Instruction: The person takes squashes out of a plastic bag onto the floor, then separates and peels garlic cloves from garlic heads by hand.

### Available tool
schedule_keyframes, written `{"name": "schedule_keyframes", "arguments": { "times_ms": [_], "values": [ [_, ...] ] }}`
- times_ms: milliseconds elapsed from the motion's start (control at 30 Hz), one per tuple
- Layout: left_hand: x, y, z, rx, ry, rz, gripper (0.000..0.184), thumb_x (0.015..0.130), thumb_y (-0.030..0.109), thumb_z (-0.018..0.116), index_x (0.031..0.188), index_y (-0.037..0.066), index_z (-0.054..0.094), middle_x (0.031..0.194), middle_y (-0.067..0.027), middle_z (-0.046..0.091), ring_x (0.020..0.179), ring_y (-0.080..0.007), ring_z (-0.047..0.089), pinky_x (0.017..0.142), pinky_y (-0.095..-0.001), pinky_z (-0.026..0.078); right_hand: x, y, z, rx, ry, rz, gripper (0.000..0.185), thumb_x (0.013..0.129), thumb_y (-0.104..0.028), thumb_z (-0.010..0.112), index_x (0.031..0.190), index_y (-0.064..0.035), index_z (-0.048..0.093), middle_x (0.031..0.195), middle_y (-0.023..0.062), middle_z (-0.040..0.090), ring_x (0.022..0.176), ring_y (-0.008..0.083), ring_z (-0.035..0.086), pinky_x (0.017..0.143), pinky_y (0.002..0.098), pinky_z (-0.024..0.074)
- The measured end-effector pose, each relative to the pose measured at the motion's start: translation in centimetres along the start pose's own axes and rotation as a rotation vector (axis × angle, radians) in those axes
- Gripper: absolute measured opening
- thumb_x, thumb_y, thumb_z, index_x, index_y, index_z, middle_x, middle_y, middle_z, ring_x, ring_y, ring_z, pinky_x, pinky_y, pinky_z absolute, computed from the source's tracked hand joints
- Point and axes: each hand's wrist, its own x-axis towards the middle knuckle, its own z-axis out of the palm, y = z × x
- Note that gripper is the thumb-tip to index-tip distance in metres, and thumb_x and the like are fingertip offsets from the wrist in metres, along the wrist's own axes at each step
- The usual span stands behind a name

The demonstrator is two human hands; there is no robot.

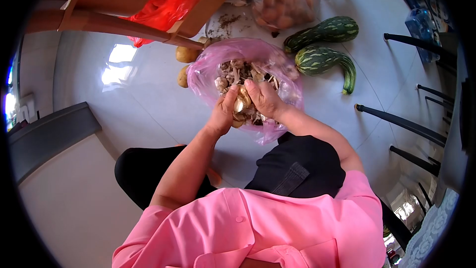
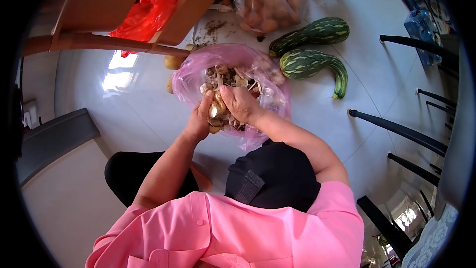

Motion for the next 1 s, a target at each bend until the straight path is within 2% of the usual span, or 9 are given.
{"name": "schedule_keyframes", "arguments": {
  "times_ms": [133,267,333,467,533,633,733,867,1000],
  "values": [
    [0.8,-0.6,-0.8,-0.09,0.05,-0.039,0.053,0.094,0.05,0.042,0.113,0.002,0.055,0.094,-0.0087,0.063,0.077,-0.0166,0.063,0.068,-0.0291,0.053,0.5,1.6,0.7,0.148,0.001,0.062,0.036,0.097,-0.031,0.042,0.088,0.0013,0.058,0.079,0.0236,0.06,0.075,0.036,0.059,0.067,0.0393,0.0444],
    [1.1,-0.6,-2.5,-0.184,-0.268,-0.066,0.053,0.095,0.05,0.04,0.114,0.002,0.055,0.097,-0.009,0.063,0.079,-0.0177,0.064,0.069,-0.0307,0.054,0.6,3.4,0.2,-0.363,-0.038,0.224,0.032,0.092,-0.034,0.049,0.093,-0.0046,0.061,0.085,0.0129,0.064,0.084,0.0346,0.061,0.069,0.0418,0.0461],
    [1.2,-1.1,-1.7,-0.166,0.023,-0.053,0.055,0.096,0.05,0.037,0.113,0.001,0.055,0.095,-0.0089,0.063,0.079,-0.0172,0.064,0.069,-0.0294,0.054,0.2,3.4,0.0,-0.436,0.057,0.081,0.03,0.089,-0.036,0.055,0.094,-0.0075,0.063,0.093,0.0099,0.064,0.084,0.0321,0.062,0.068,0.0409,0.0477],
    [1.4,-1.4,-1.1,-0.098,0.147,-0.034,0.055,0.096,0.05,0.037,0.107,0.0,0.059,0.09,-0.0069,0.064,0.077,-0.0155,0.063,0.07,-0.0284,0.053,0.4,3.6,-0.6,-0.5,0.206,0.009,0.026,0.084,-0.034,0.063,0.088,-0.0088,0.067,0.093,0.0051,0.063,0.08,0.0256,0.062,0.068,0.0376,0.0483],
    [1.6,-1.9,-1.3,-0.008,0.154,-0.002,0.055,0.097,0.049,0.037,0.106,0.0,0.06,0.088,-0.0063,0.064,0.078,-0.013,0.061,0.07,-0.0265,0.051,0.5,2.8,-0.9,-0.493,0.256,-0.074,0.028,0.085,-0.035,0.062,0.086,-0.0081,0.068,0.088,0.0058,0.062,0.076,0.0259,0.062,0.065,0.0376,0.0484],
    [1.9,-2.1,-1.6,0.092,0.104,0.022,0.054,0.097,0.048,0.039,0.106,0.0,0.06,0.089,-0.0054,0.064,0.078,-0.0109,0.059,0.071,-0.0246,0.049,0.4,1.4,-1.0,-0.326,0.171,0.032,0.034,0.086,-0.041,0.058,0.082,-0.0079,0.065,0.081,0.0109,0.063,0.072,0.0328,0.061,0.064,0.0432,0.0485],
    [1.6,-2.0,-1.2,0.158,0.097,0.065,0.051,0.097,0.045,0.041,0.104,-0.001,0.061,0.09,-0.004,0.063,0.077,-0.0098,0.058,0.07,-0.0233,0.047,0.2,1.4,-0.8,-0.279,-0.114,0.052,0.038,0.089,-0.041,0.05,0.082,-0.0054,0.061,0.075,0.0156,0.063,0.07,0.0374,0.06,0.063,0.0466,0.0474],
    [2.4,-3.1,-1.9,0.273,0.089,0.185,0.045,0.098,0.042,0.042,0.105,0.001,0.061,0.083,-0.0042,0.063,0.072,-0.0102,0.058,0.063,-0.0255,0.047,0.1,0.9,-1.0,-0.415,-0.219,-0.08,0.029,0.088,-0.027,0.045,0.087,0.0006,0.054,0.076,0.0213,0.063,0.074,0.0418,0.059,0.065,0.0505,0.0459],
    [1.6,-2.1,-1.5,0.733,0.21,0.297,0.04,0.092,0.042,0.05,0.095,0.003,0.062,0.073,-0.0166,0.062,0.072,-0.029,0.062,0.064,-0.0381,0.047,0.1,0.8,-1.0,-0.364,-0.267,-0.044,0.03,0.083,-0.023,0.045,0.087,0.0055,0.053,0.078,0.0253,0.062,0.076,0.0439,0.059,0.069,0.0502,0.0468]
  ]
}}
